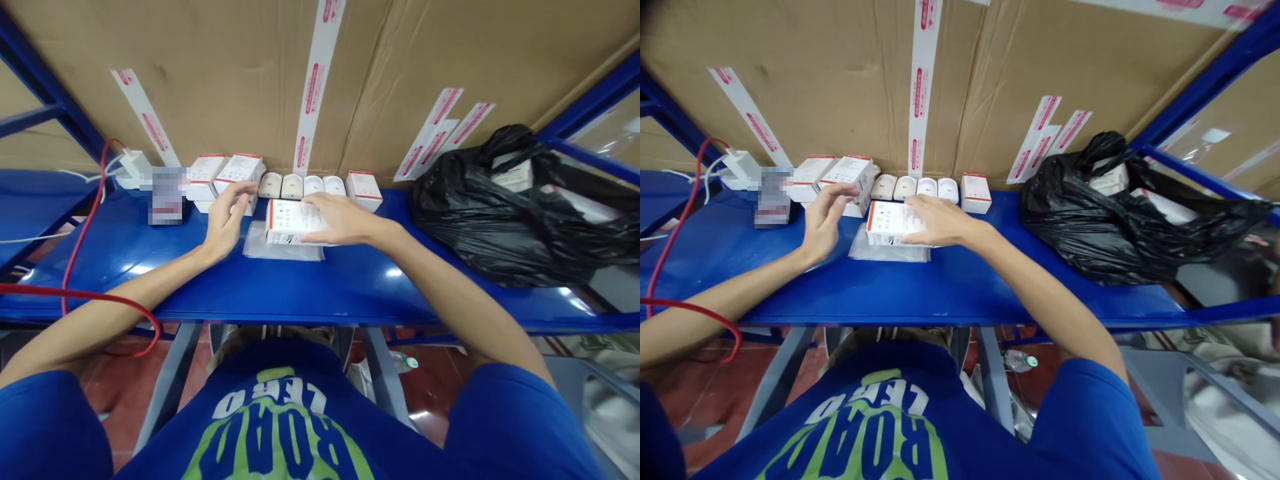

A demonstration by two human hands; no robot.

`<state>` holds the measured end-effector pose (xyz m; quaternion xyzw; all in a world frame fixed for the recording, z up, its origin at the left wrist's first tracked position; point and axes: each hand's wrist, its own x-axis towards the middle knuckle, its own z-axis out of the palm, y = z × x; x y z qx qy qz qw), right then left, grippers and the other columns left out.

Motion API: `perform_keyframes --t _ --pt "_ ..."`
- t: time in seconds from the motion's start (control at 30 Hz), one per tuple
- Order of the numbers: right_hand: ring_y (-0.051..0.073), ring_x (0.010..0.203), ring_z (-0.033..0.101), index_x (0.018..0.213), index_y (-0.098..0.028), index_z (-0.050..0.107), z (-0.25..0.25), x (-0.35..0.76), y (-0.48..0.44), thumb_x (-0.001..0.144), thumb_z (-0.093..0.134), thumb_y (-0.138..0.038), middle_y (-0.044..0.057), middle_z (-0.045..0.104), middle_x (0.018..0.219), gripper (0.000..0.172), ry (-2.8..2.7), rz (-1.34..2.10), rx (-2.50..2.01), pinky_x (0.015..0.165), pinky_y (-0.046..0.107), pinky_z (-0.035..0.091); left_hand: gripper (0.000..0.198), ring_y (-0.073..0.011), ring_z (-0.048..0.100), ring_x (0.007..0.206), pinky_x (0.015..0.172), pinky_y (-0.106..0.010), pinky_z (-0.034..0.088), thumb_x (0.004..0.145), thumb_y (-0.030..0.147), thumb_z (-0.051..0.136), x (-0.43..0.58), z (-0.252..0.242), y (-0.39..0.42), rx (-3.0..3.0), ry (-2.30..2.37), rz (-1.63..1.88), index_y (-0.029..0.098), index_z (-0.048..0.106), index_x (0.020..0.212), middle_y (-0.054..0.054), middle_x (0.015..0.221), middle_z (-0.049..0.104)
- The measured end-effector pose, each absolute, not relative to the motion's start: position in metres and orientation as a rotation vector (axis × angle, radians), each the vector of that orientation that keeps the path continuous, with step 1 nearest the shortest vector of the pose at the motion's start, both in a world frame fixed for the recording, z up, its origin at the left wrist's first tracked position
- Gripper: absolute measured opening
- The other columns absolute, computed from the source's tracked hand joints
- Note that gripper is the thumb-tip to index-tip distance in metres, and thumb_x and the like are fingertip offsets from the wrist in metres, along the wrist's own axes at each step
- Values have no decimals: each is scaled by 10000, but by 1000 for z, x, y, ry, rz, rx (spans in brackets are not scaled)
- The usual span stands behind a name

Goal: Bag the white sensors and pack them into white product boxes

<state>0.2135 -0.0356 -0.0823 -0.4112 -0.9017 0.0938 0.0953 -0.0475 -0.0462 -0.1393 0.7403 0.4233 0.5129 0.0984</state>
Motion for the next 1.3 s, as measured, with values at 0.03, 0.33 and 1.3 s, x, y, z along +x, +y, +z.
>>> perform_keyframes --t 0.03,0.33,1.3 --pt "419 1282 589 1415 -100 586 -87 204 -37 786 724 -597 220 627 1428 812 -2690 283 -1225 1078 542 479 488 -242 667 1184 1080 -446 529 1068 577 339 -48 -138 -48 2215 1253 1563 241 637 1260 -88 1239 733" --pt "316 1089 677 1169 -131 714 -112 188 -44 947 556 -450 168 731 1183 420 -2376 398 -1217 997 487 519 647 -320 584 1322 1151 -515 450 1018 690 362 -45 -141 -51 2761 1100 916 195 629 1339 -144 1378 661" --pt "191 869 686 969 -177 734 -126 204 -59 873 537 -130 69 782 1019 223 -2329 785 -1043 787 332 501 710 -348 612 1232 1036 -505 493 960 730 525 -45 -138 -54 3002 1100 768 185 569 1413 -183 1384 658"
